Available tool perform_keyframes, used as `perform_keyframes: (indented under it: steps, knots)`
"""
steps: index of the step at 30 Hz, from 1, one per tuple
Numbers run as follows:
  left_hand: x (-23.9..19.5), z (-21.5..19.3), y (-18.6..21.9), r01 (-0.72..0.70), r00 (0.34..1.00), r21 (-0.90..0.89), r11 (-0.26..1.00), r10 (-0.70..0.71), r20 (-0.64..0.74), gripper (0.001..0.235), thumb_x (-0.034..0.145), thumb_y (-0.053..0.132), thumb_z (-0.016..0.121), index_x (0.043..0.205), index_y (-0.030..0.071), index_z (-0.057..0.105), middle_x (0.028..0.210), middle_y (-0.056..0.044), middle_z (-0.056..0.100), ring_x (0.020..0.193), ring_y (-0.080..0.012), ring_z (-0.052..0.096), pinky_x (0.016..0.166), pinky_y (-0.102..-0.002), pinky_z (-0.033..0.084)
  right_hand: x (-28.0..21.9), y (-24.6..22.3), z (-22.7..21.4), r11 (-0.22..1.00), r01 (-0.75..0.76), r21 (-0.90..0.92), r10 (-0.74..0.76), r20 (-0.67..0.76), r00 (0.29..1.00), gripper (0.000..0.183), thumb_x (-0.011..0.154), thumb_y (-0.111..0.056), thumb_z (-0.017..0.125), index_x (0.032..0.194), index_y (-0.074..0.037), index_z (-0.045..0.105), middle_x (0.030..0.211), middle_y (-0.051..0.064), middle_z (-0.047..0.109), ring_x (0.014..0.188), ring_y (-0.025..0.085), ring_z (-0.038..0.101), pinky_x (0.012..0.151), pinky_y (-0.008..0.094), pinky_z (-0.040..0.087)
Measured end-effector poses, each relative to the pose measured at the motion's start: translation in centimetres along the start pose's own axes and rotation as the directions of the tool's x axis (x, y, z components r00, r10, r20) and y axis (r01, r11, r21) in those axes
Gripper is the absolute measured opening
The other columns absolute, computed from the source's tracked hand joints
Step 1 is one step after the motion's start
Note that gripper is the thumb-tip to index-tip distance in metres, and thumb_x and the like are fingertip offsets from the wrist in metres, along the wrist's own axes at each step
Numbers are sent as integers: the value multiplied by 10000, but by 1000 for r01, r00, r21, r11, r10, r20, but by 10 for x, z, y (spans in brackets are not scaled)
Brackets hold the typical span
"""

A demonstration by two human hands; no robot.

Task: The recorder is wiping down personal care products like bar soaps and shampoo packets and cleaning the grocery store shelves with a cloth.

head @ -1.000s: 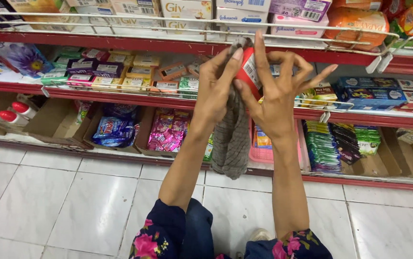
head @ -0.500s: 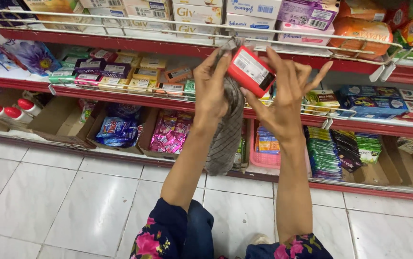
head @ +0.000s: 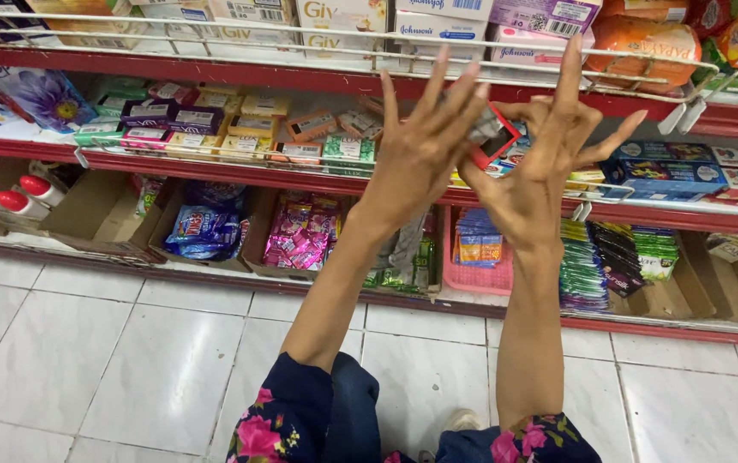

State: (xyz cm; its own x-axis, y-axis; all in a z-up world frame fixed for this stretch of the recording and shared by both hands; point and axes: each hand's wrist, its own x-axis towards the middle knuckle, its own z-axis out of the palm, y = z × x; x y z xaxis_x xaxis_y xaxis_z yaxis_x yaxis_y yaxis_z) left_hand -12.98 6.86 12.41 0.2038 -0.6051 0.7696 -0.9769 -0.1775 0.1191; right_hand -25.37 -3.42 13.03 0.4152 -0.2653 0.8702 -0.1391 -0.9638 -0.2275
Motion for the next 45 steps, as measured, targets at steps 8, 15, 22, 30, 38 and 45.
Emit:
perform_keyframes:
  steps: [8,15,22,30,38,45]
  knots:
    - [-4,-3,-2,-136,980,-327,935,175,93,379,1054,445,569,1381,323,718,1659,121,193,1604,-210,137,1248,-843,-66,0,0,4,995,-101,-27,103,66,993,1002,987,-371,821,1673,-67,156,1782,64,206,1349,216,637,1217,644,-294]
    - [-6,20,-29,-51,999,-228,972,51,-6,426,999,342,767,1384,498,669,1692,162,115,1630,-283,166,1313,-789,66,3,-15,1,1000,-23,0,23,100,995,1029,850,-615,533,1648,-47,216,1604,79,489,1266,262,569,1171,618,-257]
    - [-8,17,-27,18,939,-630,777,-229,-256,802,905,-93,602,1514,404,442,1168,75,806,573,-44,480,749,-180,616,-17,19,29,1000,17,24,-18,30,999,1285,986,-720,863,1686,-333,-142,1843,20,197,1143,99,808,1218,538,-368]
    - [-3,19,-42,237,947,-670,703,-321,-2,301,1040,145,467,1297,127,621,763,-15,673,508,-88,519,410,-201,433,0,-8,26,762,-82,642,120,-16,993,984,977,-81,909,1631,-204,184,1686,73,284,1210,292,739,1311,531,309]
    - [-3,-7,-29,121,991,-648,752,-54,122,797,776,193,809,1457,-13,450,1342,-229,670,1135,-403,752,959,-495,636,2,-34,25,805,-248,539,275,31,961,356,1081,-390,524,1208,-62,578,828,40,764,774,152,703,1221,616,-16]
    - [3,-28,-14,182,979,-577,796,-199,34,635,680,152,823,1256,-23,621,946,-130,801,741,-202,764,657,-325,632,2,-28,39,819,-227,528,258,15,966,377,1027,-376,597,1112,-27,710,1175,121,635,1131,261,487,959,485,446]
